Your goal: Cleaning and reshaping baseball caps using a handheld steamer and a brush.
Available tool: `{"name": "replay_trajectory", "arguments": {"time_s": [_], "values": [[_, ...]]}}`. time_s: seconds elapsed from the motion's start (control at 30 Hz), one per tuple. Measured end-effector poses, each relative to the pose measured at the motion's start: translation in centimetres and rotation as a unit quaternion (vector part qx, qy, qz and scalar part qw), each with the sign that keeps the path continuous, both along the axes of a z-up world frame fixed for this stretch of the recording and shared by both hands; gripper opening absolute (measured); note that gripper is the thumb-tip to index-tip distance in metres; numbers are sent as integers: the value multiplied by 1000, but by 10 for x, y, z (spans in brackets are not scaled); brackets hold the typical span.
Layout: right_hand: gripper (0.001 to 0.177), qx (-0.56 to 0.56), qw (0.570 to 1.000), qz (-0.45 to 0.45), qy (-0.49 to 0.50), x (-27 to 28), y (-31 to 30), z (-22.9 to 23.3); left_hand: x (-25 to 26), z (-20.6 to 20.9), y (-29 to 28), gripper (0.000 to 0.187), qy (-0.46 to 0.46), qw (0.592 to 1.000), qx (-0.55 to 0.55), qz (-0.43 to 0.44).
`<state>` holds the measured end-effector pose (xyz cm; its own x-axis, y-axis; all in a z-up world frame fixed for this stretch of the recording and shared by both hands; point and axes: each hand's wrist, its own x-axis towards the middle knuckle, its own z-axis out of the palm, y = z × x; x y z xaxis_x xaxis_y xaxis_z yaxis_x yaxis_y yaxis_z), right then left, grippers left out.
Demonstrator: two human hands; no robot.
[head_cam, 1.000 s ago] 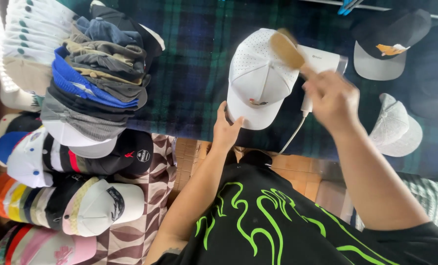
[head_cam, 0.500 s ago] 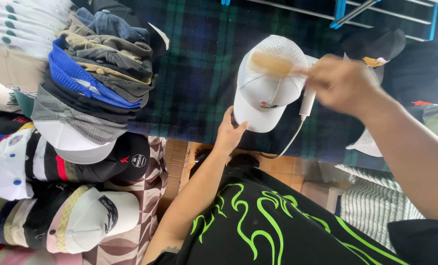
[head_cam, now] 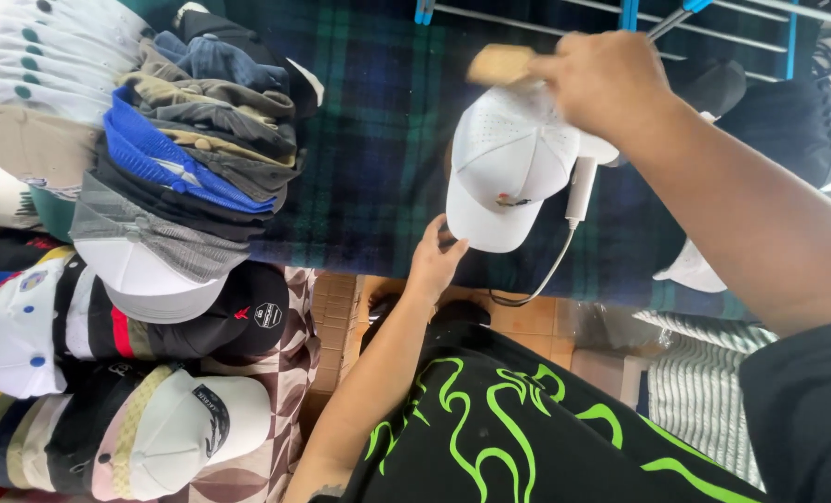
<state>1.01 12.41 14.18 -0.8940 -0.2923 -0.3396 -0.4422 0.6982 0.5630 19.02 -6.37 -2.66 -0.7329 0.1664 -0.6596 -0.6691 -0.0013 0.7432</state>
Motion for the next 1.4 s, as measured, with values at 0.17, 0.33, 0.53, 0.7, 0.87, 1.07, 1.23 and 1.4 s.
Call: {"name": "replay_trajectory", "arguments": {"time_s": [0.17, 0.33, 0.53, 0.7, 0.87, 1.07, 1.23, 1.4], "values": [[38, 11, 972, 31, -231, 26, -84, -12, 9, -9, 0, 70, -5, 1000, 23, 0], [41, 70, 991, 41, -108, 1, -132, -34, 25, -56, 13, 69, 93, 991, 65, 66], [13, -26, 965, 228, -126, -3, -116, -87, 37, -37, -6, 66, 63, 997, 37, 39], [34, 199, 976, -18, -89, -59, -120, -39, 36, -4, -20, 59, -10, 999, 33, 7], [39, 56, 988, -55, -136, -77, -65, -9, 32, 0, -18, 58, -33, 999, 37, 17], [39, -7, 972, -207, -107, -98, 19, -4, 23, 1, -16, 56, -63, 996, 33, 58], [35, -120, 966, -201, -105, -98, 73, -19, 13, -24, -5, 53, -72, 990, 28, 116], [39, -123, 915, -309, -231, -93, 149, -49, -8, -65, 1, 52, -51, 975, 33, 214]]}}
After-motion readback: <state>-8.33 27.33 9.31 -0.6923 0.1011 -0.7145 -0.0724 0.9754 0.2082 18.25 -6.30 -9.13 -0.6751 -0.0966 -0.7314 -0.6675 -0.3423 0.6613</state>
